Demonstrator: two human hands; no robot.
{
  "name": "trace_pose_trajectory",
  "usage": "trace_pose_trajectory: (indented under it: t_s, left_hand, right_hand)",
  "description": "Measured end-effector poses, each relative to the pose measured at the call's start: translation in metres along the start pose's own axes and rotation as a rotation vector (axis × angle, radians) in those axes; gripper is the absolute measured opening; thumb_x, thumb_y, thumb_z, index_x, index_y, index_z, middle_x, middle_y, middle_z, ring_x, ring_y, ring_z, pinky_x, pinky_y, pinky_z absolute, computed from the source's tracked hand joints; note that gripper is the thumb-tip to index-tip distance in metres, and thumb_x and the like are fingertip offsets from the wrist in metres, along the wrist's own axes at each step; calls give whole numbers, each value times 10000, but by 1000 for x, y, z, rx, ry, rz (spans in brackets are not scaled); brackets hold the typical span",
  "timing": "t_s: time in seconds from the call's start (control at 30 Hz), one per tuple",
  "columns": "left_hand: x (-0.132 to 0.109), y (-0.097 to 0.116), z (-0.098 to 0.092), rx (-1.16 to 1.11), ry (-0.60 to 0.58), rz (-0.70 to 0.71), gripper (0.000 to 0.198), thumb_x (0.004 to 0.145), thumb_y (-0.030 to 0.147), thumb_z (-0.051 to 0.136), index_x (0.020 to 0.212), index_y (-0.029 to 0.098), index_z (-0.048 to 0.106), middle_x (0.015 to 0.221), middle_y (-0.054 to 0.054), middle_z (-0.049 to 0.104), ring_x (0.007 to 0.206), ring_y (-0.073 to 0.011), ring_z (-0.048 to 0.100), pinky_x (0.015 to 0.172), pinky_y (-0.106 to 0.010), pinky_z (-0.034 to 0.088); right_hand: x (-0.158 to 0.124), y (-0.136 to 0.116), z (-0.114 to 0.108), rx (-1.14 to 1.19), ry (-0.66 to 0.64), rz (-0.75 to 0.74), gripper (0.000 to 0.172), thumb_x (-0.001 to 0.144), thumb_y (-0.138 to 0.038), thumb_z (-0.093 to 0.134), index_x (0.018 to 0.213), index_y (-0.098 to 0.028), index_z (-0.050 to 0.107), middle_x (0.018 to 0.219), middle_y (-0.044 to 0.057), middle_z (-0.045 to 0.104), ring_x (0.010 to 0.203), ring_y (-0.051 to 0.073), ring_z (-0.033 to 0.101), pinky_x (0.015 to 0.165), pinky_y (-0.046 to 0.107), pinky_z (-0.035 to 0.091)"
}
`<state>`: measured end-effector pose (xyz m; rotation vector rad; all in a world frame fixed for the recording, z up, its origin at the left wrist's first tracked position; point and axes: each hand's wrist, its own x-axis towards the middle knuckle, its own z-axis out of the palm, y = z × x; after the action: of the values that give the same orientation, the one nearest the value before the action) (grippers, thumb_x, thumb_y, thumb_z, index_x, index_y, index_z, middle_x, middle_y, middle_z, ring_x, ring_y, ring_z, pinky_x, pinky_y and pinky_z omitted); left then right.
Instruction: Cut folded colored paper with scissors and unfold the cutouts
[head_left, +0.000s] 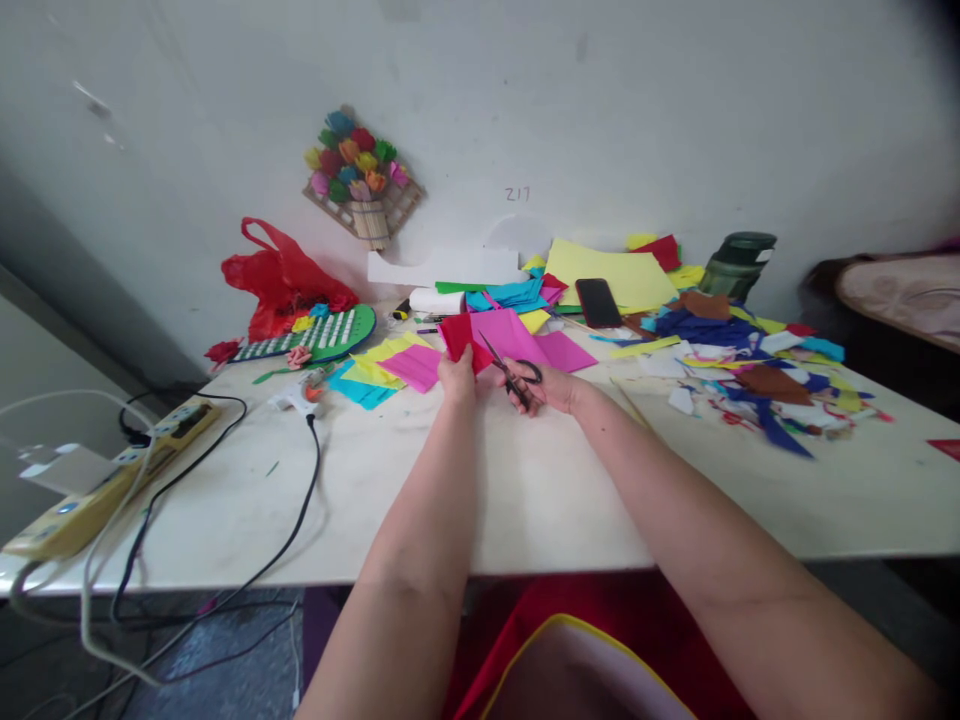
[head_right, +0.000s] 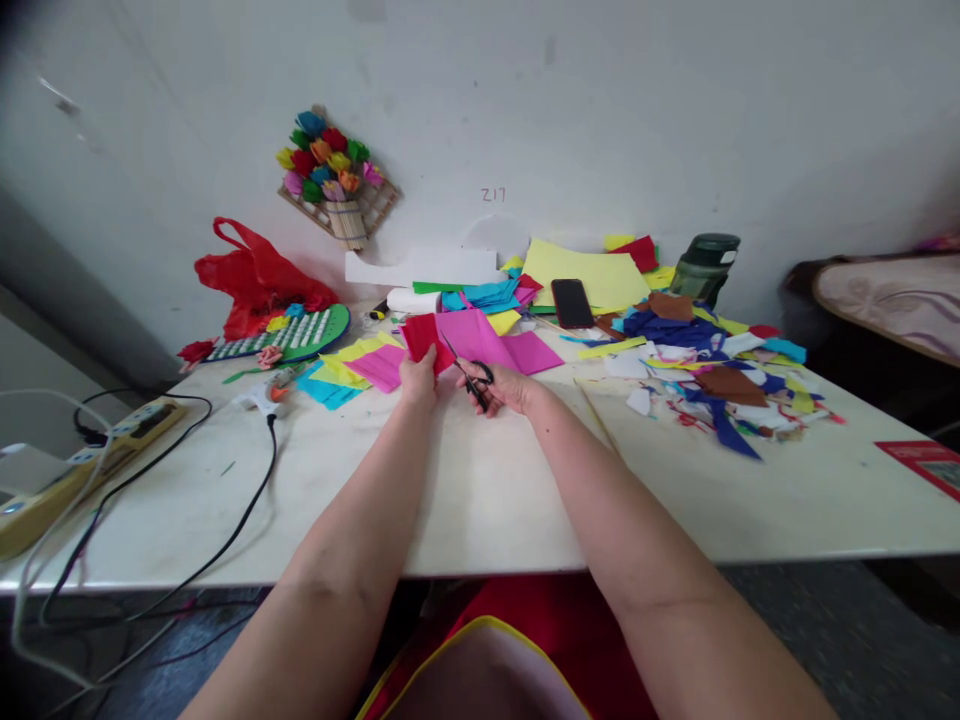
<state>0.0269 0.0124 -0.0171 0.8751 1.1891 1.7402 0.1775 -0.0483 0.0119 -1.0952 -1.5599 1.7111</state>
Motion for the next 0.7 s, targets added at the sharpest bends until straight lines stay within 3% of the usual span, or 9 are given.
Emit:
trace_pose_trajectory:
  t_s: [0.7]
  left_hand:
    - [-4, 4, -1, 14, 6, 0, 306, 698, 328, 655, 891, 92, 624, 647, -24, 607, 424, -60, 467, 381, -174, 271]
  right_hand:
    - [-2, 0, 2, -17, 4, -22, 513, 782, -657, 454, 927, -171, 530, 590, -14, 545, 457, 94, 528, 363, 174, 393]
